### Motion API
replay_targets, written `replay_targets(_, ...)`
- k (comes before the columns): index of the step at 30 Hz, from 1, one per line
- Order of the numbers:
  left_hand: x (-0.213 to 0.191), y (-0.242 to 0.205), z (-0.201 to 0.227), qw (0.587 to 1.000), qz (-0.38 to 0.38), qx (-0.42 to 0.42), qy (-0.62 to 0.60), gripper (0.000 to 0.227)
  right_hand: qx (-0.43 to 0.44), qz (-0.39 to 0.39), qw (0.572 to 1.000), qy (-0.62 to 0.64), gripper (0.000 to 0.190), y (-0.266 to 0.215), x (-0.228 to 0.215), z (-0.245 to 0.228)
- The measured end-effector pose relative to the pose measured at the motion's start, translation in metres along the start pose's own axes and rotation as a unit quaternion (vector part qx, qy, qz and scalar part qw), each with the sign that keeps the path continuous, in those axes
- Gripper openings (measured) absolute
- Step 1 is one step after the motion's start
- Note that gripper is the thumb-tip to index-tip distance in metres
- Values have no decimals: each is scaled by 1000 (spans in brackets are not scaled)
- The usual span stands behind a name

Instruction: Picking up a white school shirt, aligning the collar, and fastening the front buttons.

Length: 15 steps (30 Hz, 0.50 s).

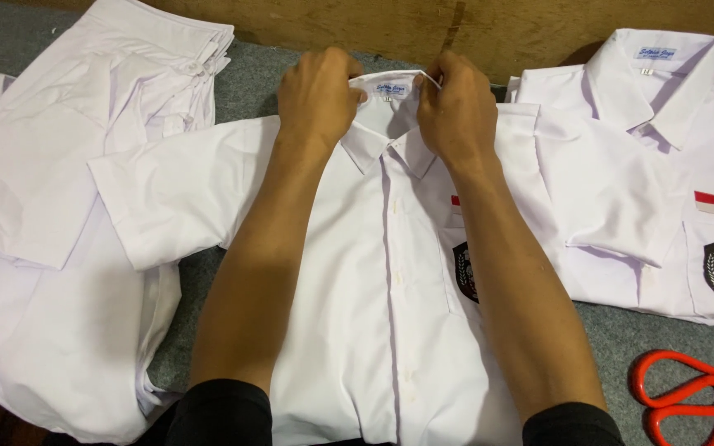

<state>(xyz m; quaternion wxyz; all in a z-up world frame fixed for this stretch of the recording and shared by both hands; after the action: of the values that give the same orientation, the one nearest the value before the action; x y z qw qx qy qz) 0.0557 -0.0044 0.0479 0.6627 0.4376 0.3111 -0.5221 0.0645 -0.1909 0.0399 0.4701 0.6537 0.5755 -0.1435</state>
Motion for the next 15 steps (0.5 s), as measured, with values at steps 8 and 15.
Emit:
replay_targets(8,2,-1,-12,997,-20,-55,-44,8,-4,-44,997,-56,22,4,8,13)
replay_targets(15,3,-5,-6,999,-30,-30,7,19,-34,-59,988,-137,31,2,21,21)
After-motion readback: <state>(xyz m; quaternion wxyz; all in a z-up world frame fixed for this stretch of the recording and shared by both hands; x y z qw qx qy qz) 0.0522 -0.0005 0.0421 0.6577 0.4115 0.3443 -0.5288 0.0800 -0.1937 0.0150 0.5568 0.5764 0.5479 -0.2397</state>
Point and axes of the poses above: each hand's wrist, its own y-axis towards the middle knuckle, its own x-axis out of the palm, z = x × y, the point moved 6 cm from there along y, towards the middle knuckle, and after that the axes turned 3 degrees about -y, right-handed, at the moved point
